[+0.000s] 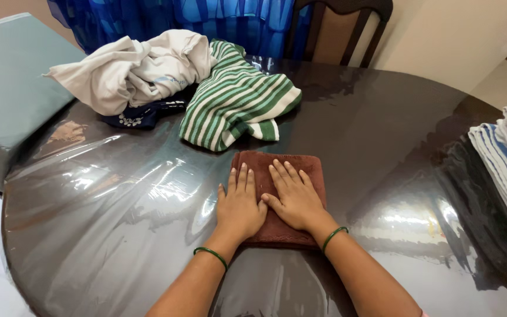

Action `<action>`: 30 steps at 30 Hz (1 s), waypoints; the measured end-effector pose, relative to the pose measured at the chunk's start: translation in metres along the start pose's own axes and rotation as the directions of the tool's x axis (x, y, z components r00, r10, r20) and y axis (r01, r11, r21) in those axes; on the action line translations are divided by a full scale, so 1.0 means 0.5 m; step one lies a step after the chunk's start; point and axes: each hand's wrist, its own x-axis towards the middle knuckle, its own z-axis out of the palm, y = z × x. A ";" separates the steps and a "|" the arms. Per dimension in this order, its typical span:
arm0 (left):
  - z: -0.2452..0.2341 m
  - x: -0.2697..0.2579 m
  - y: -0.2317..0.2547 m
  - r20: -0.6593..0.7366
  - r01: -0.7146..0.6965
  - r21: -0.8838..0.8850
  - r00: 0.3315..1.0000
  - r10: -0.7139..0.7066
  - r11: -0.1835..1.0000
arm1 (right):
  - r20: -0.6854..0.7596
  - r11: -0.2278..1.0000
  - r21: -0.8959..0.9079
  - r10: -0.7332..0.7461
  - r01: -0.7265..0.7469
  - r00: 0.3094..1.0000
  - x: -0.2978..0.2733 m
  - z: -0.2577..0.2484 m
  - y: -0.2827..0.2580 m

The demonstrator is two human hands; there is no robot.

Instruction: The person folds a light blue towel on a round table, then folds a brown towel, and finally begins to unfold a green and white striped towel. Each towel is smoothed and folded into a compact rectangle and placed on a growing stack.

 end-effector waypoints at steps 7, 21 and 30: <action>-0.019 -0.004 0.002 0.003 0.031 -0.029 1.000 -0.031 0.999 | 0.103 0.939 0.024 0.339 -0.343 0.935 0.014 -0.017 0.096; -0.018 -0.058 0.078 -0.097 -0.245 0.045 0.964 0.248 0.968 | -0.210 0.970 0.226 0.138 -0.089 0.968 0.003 0.038 0.023; -0.034 -0.057 0.085 0.058 -0.132 0.075 0.990 0.128 0.988 | -0.021 0.969 0.200 0.154 -0.146 0.988 0.004 0.043 -0.005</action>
